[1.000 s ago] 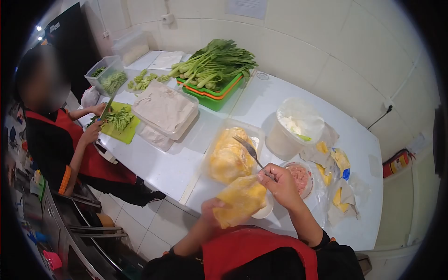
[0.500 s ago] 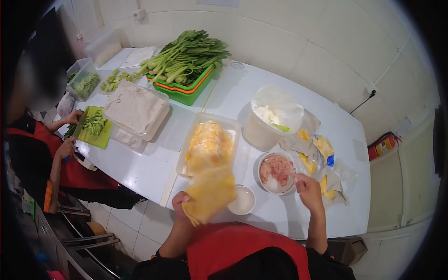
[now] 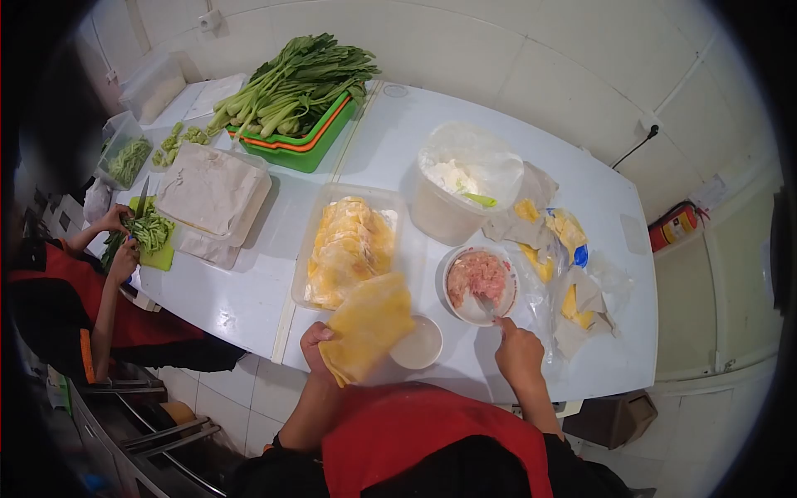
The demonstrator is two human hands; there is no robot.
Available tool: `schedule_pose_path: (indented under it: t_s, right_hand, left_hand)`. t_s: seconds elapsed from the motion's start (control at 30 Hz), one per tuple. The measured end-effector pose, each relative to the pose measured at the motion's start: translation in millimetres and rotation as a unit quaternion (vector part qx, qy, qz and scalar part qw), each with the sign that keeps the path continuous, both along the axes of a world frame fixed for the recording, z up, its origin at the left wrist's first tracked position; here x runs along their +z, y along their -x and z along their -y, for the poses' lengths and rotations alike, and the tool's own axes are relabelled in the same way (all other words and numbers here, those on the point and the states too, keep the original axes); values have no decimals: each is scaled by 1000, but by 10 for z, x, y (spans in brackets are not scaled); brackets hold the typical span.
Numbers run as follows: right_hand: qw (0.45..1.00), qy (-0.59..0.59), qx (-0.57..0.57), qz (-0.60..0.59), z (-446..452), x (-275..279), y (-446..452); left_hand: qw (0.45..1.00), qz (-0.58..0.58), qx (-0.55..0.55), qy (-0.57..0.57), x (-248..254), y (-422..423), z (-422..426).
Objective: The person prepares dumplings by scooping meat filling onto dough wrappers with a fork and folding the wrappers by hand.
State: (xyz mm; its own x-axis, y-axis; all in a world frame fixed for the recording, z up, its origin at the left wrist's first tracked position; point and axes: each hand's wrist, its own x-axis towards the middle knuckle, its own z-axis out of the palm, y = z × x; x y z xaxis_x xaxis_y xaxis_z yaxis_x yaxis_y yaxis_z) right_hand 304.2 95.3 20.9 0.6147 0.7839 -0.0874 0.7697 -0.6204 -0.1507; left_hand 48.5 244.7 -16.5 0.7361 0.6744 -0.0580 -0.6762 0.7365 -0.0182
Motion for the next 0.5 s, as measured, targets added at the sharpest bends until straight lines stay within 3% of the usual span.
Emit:
schedule_pose_path:
  t_s: [0.17,0.27,0.37,0.5]
  right_hand:
    - [994,6,66,-82,89,299,-144]
    - [984,-65,21,-162,45,316,-204]
    - [996,-60,29,-61,-98,188,-146]
    - [997,67,23,-14,-142,195,-21]
  left_hand:
    - [1000,3,4,14,-79,14,-4]
    - [1000,-6,9,20,-65,25,7]
    - [999,15,11,28,-85,19,28]
    - [999,18,23,27,-48,55,2]
